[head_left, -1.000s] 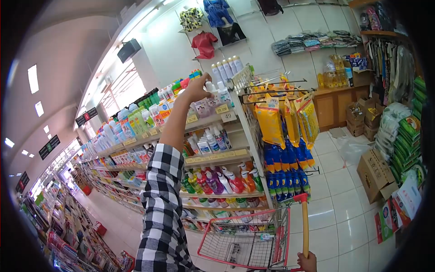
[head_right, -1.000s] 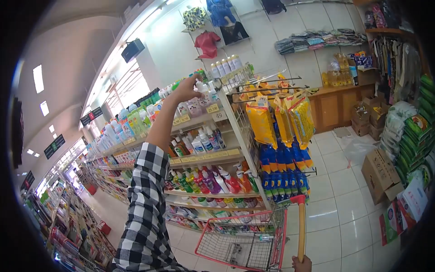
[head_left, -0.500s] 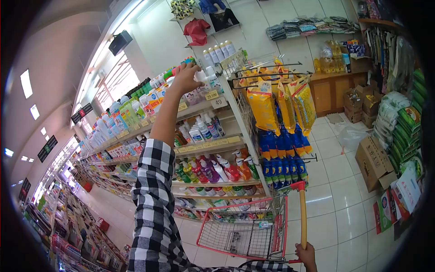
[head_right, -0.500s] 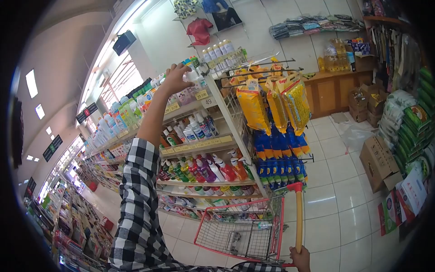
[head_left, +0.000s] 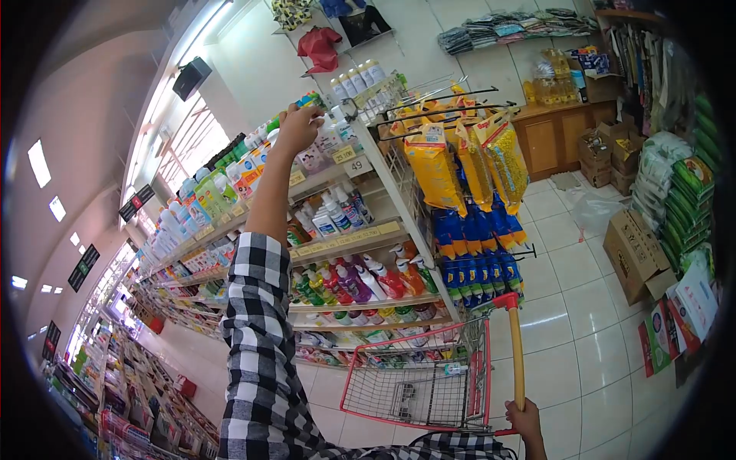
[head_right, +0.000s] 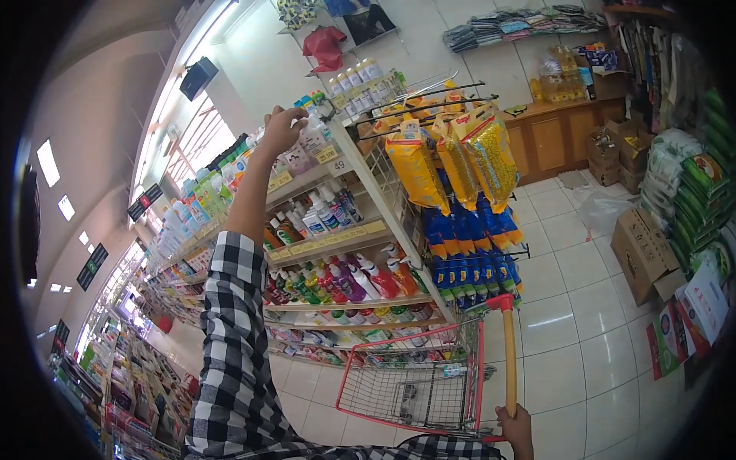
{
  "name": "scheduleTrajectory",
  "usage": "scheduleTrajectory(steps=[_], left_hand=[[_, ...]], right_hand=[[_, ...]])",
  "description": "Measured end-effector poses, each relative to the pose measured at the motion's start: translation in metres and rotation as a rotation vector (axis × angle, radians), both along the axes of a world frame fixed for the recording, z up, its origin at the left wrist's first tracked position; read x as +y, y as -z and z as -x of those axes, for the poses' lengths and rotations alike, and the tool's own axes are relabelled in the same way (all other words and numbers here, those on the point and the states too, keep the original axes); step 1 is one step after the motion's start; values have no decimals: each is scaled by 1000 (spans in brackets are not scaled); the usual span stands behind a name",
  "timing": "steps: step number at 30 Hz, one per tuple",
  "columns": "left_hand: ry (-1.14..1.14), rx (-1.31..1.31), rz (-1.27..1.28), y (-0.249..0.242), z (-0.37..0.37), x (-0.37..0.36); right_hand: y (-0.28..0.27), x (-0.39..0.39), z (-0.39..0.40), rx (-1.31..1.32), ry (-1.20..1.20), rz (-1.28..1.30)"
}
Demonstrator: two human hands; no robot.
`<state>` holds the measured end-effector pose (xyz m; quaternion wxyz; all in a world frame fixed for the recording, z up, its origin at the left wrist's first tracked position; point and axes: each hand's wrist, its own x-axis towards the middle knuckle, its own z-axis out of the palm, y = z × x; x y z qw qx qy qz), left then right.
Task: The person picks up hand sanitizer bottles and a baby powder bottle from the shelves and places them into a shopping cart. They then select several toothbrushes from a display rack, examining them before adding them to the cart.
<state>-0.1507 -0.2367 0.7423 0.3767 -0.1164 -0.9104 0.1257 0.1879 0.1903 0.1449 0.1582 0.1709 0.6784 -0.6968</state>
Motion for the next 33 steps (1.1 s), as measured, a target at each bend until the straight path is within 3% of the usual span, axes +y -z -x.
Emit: scheduleTrajectory(steps=[24, 30, 33], left_hand=[[-80, -21, 31, -5, -8, -4], [45, 59, 38, -5, -17, -4], [306, 245, -4, 3, -29, 3]], right_hand=[[-5, -2, 1, 5, -25, -27], [-11, -2, 2, -6, -28, -35], [-7, -1, 3, 16, -44, -59]])
